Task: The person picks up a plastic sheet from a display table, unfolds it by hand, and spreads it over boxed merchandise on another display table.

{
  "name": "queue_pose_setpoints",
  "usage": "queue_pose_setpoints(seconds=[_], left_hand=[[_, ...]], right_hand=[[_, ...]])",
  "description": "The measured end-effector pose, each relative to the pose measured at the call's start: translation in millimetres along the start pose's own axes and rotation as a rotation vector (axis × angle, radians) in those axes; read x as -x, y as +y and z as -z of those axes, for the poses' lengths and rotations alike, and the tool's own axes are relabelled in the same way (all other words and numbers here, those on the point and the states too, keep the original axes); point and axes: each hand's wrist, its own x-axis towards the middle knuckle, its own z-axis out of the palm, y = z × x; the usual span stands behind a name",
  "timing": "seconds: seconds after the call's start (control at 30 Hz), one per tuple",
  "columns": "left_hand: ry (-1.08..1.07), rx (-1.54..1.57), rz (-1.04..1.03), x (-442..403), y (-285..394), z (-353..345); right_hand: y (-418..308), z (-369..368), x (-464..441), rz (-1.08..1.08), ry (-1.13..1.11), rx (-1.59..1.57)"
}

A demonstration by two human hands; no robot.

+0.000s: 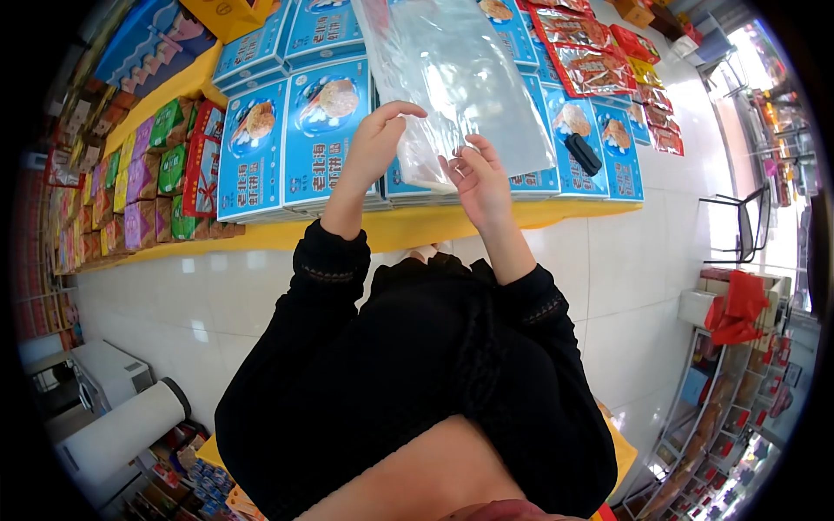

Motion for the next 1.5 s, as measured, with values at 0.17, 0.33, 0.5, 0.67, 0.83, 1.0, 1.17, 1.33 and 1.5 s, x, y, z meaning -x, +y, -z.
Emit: queue_pose_setpoints(seconds=[0.17, 0.33, 0.5, 0.67, 0.83, 1.0, 1.17, 1.33, 1.5], left_hand=[[0.019, -0.038, -0.018, -4.1, 6.7, -8.1], [0.066, -0.033, -0.077, -4.2, 2.8, -11.4], [0.048, -0.003, -0.035, -2.7, 3.8, -9.7], [0.060, 0.009, -0.048, -2.6, -0.8, -9.5], [0.063, 0.018, -0.035, -3.2, -4.0, -10.1], [0.053, 0.019, -0.039, -3.8, -6.7, -9.2], [0.058, 0.007, -0.050, -4.2, -6.8, -10.0], [0.055, -0.001, -0.051, -5.6, -9.3, -9.4], [0.059, -0.027, -0.082, -6.7, -7.6, -11.1]], right_hand=[[-10.9, -2.7, 0.8, 0.200, -0.069, 0.370], [-16.4, -5.0, 4.4, 0.345, -0.080, 0.659], [-16.6, -13.1, 7.9, 0.405, 0.013, 0.747], [-24.7, -5.3, -2.8, 0.260, -0.001, 0.648], [-36.3, -4.2, -11.4, -0.417, -0.093, 0.247], [-37.6, -4.6, -16.0, -0.480, -0.155, 0.222], [-30.5, -5.8, -14.3, -0.587, -0.162, 0.063], [-26.1, -7.2, -11.1, -0.609, -0.059, -0.045], [-27.8, -8.4, -11.1, -0.599, -0.065, -0.057]])
